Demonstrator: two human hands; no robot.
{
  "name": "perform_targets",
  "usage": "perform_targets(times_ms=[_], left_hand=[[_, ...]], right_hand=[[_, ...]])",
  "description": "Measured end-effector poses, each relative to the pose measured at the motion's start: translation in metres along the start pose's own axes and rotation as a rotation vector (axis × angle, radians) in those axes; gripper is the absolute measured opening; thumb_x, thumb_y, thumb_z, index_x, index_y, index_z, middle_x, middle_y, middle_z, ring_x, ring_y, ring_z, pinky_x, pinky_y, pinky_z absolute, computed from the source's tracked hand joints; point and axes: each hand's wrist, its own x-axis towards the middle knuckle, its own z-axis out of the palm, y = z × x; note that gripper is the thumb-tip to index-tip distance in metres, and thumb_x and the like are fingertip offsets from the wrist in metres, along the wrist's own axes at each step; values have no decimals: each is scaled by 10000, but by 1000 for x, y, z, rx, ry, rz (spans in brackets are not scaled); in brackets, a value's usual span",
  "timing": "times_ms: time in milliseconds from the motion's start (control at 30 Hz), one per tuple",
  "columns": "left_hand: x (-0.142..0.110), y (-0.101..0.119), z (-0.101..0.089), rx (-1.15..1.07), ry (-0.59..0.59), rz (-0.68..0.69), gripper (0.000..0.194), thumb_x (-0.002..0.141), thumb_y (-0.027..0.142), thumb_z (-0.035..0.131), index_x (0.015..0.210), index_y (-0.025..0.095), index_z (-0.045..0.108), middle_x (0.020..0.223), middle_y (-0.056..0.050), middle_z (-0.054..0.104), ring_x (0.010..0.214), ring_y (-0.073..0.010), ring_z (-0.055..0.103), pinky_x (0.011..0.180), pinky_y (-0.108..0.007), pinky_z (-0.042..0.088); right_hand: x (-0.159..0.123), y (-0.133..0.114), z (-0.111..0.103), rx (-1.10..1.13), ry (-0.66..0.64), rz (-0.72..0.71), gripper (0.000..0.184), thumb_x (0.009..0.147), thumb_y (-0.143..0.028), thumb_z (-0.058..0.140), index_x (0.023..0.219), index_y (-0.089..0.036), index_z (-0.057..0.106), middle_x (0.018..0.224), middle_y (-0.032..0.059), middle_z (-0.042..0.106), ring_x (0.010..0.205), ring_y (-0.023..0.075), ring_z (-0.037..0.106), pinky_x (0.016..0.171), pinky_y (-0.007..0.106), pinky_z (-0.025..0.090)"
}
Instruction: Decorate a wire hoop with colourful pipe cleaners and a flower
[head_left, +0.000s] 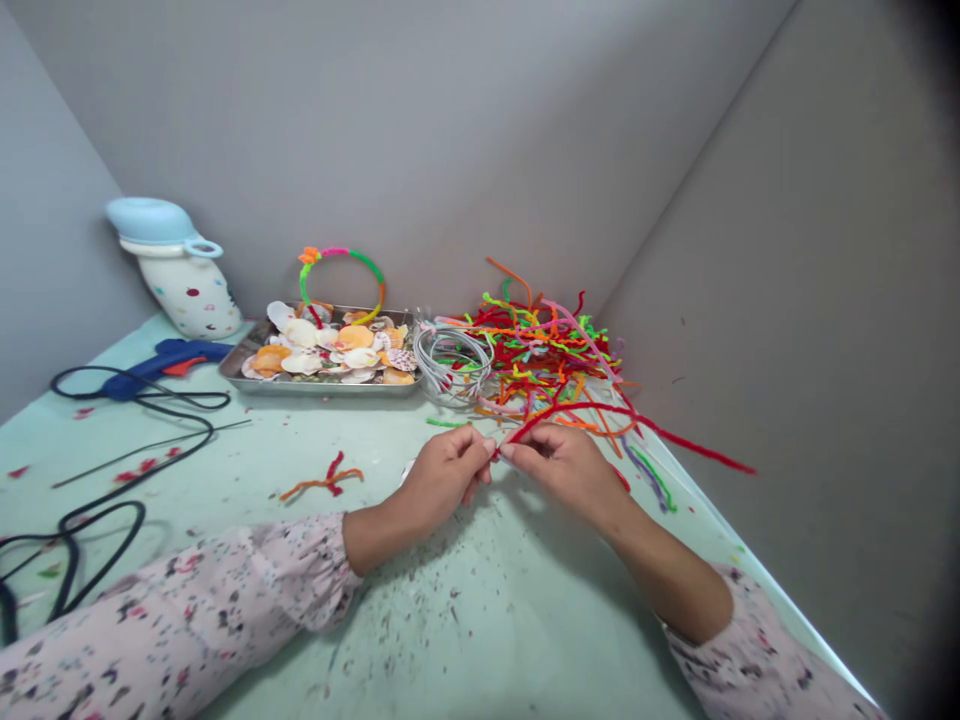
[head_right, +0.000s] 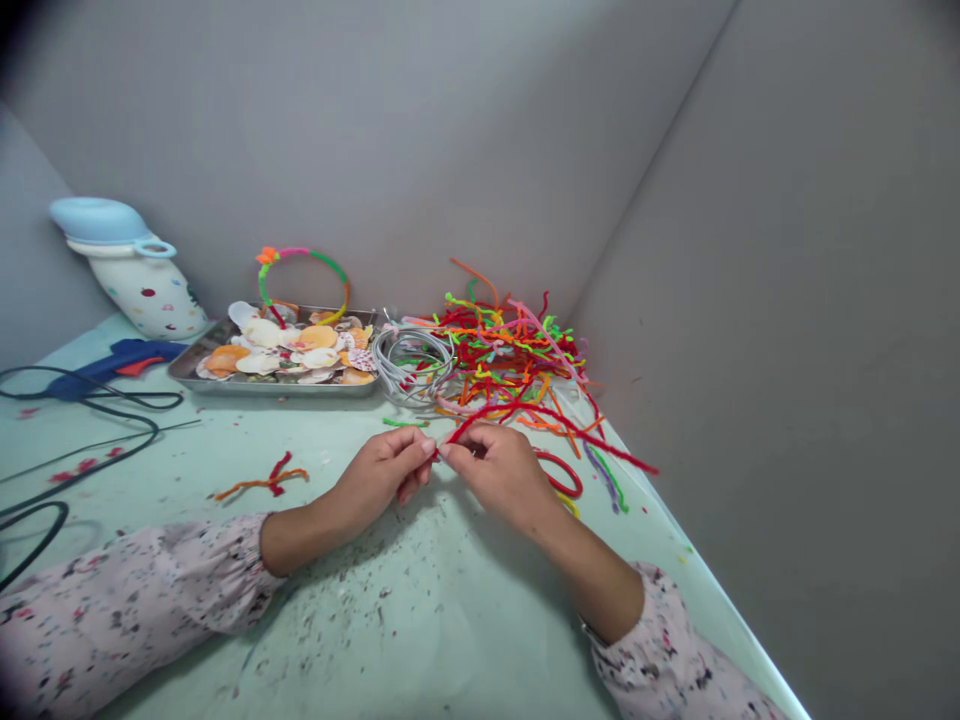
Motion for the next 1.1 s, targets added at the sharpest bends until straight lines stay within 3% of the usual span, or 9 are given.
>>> perform_targets(times_ms=[300, 667, 933, 1100], left_hand=[[0, -2, 0, 12, 9, 0, 330, 843, 432, 477, 645, 168, 467, 528, 48, 461, 380, -55, 358, 382, -196, 265], [0, -3, 0, 3, 3, 8, 326, 850, 428, 468, 654, 168, 459, 531, 54, 453, 374, -50, 361, 376, -188, 275], [1, -6, 0, 17, 17, 13, 339, 848, 444, 461, 650, 169, 464, 518, 56, 442, 371, -52, 366, 377, -187, 275], [1, -7, -1, 12, 21, 7, 338, 839, 445, 474, 646, 168, 463, 518, 50, 451, 368, -52, 359, 376, -188, 268]], right_hand=[[-2, -2, 1, -15, 23, -72, 231, 799, -327, 565, 680, -162, 674, 604, 7, 621, 552, 129, 522, 516, 235, 378], [-5, -2, 2, -178, 96, -287, 172, 819, -234, 563, 701, -185, 678, 659, 11, 656, 643, 143, 586, 649, 256, 422], [-9, 1, 8, -236, 158, -418, 147, 838, -217, 536, 759, -199, 658, 812, 42, 681, 783, 173, 614, 783, 290, 461], [-9, 5, 9, -298, 154, -540, 147, 848, -196, 511, 774, -204, 638, 794, 53, 650, 794, 180, 588, 746, 294, 456]])
